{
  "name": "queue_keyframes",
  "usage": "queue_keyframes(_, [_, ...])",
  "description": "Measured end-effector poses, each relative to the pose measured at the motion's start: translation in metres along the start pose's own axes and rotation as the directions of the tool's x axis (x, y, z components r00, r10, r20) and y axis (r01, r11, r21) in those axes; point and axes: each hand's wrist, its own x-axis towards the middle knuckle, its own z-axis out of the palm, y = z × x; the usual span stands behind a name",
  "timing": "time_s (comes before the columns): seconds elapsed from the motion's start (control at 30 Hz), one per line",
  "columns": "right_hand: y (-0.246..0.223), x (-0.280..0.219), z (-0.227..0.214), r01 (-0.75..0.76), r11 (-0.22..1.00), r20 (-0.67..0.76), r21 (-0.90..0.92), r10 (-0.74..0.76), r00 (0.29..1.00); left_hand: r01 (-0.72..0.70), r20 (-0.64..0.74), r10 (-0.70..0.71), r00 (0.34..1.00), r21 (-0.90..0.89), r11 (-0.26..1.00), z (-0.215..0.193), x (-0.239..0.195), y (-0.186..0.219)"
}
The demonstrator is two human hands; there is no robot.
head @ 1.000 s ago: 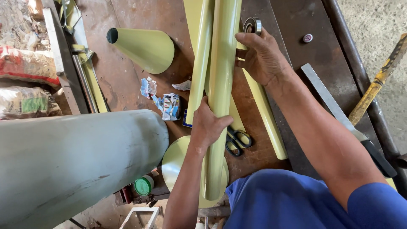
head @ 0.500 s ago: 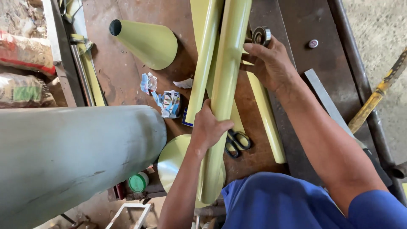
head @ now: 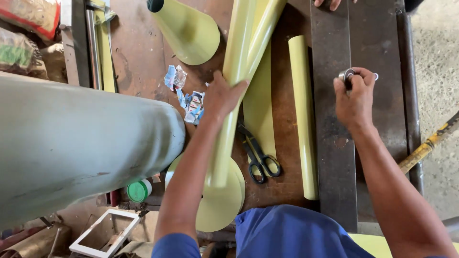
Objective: Fitting yellow plastic tubes over metal rods, scraping edges with a metal tool, and measuring components in a fabrication shop.
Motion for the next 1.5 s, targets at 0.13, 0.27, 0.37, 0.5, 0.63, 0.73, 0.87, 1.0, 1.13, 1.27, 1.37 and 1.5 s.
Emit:
queue_keyframes(0.13, [0.034,0.000,0.014,0.380,0.683,0.024,-0.624,-0.469,0.883,-0.038,-0.086,0.060,0.995,0.235,0.971,-0.004,0.064,-0.004])
queue_keyframes(0.27, [0.039,-0.006,0.028,0.362,0.643,-0.003,-0.675,-0.493,0.870,-0.019,-0.112,0.059,0.992,0.330,0.944,0.012,0.134,-0.018])
queue_keyframes(0.37, [0.037,-0.012,0.031,0.285,0.704,-0.082,-0.650,-0.438,0.895,-0.028,-0.167,0.111,0.980,0.432,0.901,0.028,0.176,-0.025])
queue_keyframes(0.5, [0.038,-0.011,0.030,0.270,0.685,-0.082,-0.677,-0.434,0.897,-0.038,-0.161,0.165,0.973,0.595,0.803,0.040,0.215,-0.030])
queue_keyframes(0.63, [0.038,-0.013,0.029,0.231,0.688,-0.100,-0.688,-0.405,0.909,-0.069,-0.218,0.321,0.921,0.722,0.688,0.063,0.250,-0.054])
queue_keyframes(0.73, [0.030,-0.015,0.031,0.206,0.701,-0.112,-0.683,-0.378,0.919,-0.072,-0.252,0.361,0.898,0.725,0.685,0.095,0.290,-0.099])
queue_keyframes(0.87, [0.025,-0.014,0.029,0.132,0.804,-0.175,-0.579,-0.281,0.943,-0.092,-0.303,0.417,0.857,0.706,0.702,0.077,0.262,-0.084])
queue_keyframes(1.0, [0.038,-0.014,0.028,0.205,0.783,-0.160,-0.587,-0.360,0.919,-0.129,-0.344,0.431,0.834,0.639,0.759,0.037,0.217,-0.078])
queue_keyframes(1.13, [0.045,-0.010,0.024,0.246,0.762,-0.155,-0.599,-0.412,0.898,-0.106,-0.293,0.302,0.907,0.535,0.838,0.002,0.164,-0.097])
queue_keyframes(1.27, [0.053,-0.008,0.028,0.218,0.804,-0.180,-0.553,-0.371,0.911,-0.110,-0.417,0.310,0.855,0.438,0.892,-0.024,0.105,-0.132])
queue_keyframes(1.37, [0.055,-0.003,0.024,0.195,0.796,-0.212,-0.573,-0.374,0.903,-0.151,-0.487,0.335,0.806,0.378,0.913,-0.032,0.056,-0.139])
queue_keyframes(1.5, [0.048,-0.012,0.020,0.272,0.747,-0.148,-0.606,-0.442,0.884,-0.283,-0.509,0.394,0.765,0.283,0.916,-0.029,-0.028,-0.138])
